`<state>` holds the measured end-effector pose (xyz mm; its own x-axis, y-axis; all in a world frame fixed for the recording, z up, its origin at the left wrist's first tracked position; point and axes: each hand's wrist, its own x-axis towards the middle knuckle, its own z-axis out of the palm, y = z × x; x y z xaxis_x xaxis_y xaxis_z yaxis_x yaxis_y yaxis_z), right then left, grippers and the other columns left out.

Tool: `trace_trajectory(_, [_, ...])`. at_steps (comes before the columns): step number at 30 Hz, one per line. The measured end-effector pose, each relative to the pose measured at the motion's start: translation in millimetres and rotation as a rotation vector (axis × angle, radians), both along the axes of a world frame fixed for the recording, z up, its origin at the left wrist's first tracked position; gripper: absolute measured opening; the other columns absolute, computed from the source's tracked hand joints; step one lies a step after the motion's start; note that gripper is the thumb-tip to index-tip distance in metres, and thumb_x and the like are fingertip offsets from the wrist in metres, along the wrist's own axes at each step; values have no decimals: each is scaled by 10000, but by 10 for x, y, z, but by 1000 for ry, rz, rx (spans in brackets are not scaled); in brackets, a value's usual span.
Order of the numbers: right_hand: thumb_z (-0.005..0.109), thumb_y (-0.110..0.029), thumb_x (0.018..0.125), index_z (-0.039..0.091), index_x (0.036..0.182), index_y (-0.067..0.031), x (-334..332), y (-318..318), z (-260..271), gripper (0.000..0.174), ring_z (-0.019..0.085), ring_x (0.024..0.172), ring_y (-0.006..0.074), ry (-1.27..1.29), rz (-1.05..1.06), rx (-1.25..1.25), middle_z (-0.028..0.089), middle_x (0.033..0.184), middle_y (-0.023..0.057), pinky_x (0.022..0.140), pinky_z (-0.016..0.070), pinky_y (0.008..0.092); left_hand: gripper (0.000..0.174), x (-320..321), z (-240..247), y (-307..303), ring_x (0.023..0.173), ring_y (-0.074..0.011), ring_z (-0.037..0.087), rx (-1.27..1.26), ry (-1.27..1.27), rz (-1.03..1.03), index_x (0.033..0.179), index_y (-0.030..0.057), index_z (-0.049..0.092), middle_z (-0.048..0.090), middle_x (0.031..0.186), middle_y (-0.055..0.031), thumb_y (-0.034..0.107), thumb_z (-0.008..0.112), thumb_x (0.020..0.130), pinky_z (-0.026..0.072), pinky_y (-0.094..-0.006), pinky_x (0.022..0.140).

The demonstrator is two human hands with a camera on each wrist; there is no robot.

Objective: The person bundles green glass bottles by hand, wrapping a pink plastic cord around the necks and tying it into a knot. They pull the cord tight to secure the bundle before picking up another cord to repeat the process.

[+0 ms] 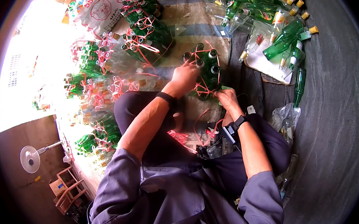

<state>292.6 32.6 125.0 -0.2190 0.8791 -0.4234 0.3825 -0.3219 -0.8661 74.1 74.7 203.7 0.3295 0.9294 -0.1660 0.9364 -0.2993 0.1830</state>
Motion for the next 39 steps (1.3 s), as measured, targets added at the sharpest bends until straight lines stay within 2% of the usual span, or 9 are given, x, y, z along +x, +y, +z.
trace_trajectory(1, [651,-260,770,706,727,18,5,27,37,286,652,623,233,1,0,1,661,673,176,605,482,355,127,-17,-36,3,1063,-284,611,1,1,0,845,89,654,681,967,-80,110,635,721,533,-400,845])
trace_trajectory(6, [634,-227,777,660,699,42,31,112,245,281,648,754,437,-293,134,163,642,777,271,694,513,469,254,-121,-136,-51,1069,-303,598,-17,-18,-106,961,80,644,675,1008,-108,93,631,708,479,-385,944])
trace_trajectory(10, [621,-207,781,653,693,39,125,97,186,263,641,781,446,-429,97,273,631,782,278,717,516,485,418,-125,-97,-197,1120,-300,565,117,-207,-83,1103,87,623,665,1054,-120,103,644,687,454,-401,950])
trace_trajectory(12, [609,-184,782,650,700,36,147,116,341,239,647,791,442,-387,113,243,635,776,271,736,521,489,537,22,128,-326,1170,-291,522,162,-204,16,1211,87,583,644,1112,-114,192,702,697,416,-430,958])
trace_trajectory(15, [619,-195,800,665,720,24,141,157,503,237,649,793,439,-438,207,253,648,776,256,738,526,489,729,232,146,-490,1226,-293,472,169,-174,-94,1308,84,515,568,1236,-112,436,750,715,307,-526,1022])
trace_trajectory(20, [640,-207,827,681,745,11,132,116,672,236,652,771,426,-443,256,330,656,768,236,728,530,485,782,414,-147,-508,1365,-291,361,81,-167,82,1375,47,427,492,1346,-123,400,719,740,136,-625,1105])
trace_trajectory(26, [645,-191,832,682,739,12,132,134,765,227,656,769,413,-433,297,352,661,768,225,732,534,475,774,431,-237,-534,1411,-299,292,89,-146,90,1373,30,432,464,1371,-133,378,709,739,80,-628,1127])
trace_trajectory(33, [639,-175,821,664,715,25,118,180,721,227,636,736,427,-468,369,533,624,718,246,690,514,486,696,432,-300,-567,1412,-309,288,213,-172,72,1323,24,490,483,1341,-135,307,700,723,104,-611,1135])
trace_trajectory(39, [630,-155,829,675,719,23,91,152,914,213,648,733,412,-530,447,488,632,718,242,682,528,480,471,450,-383,-504,1277,-362,434,306,-317,65,1188,35,602,584,1126,-145,103,601,721,291,-507,1093])
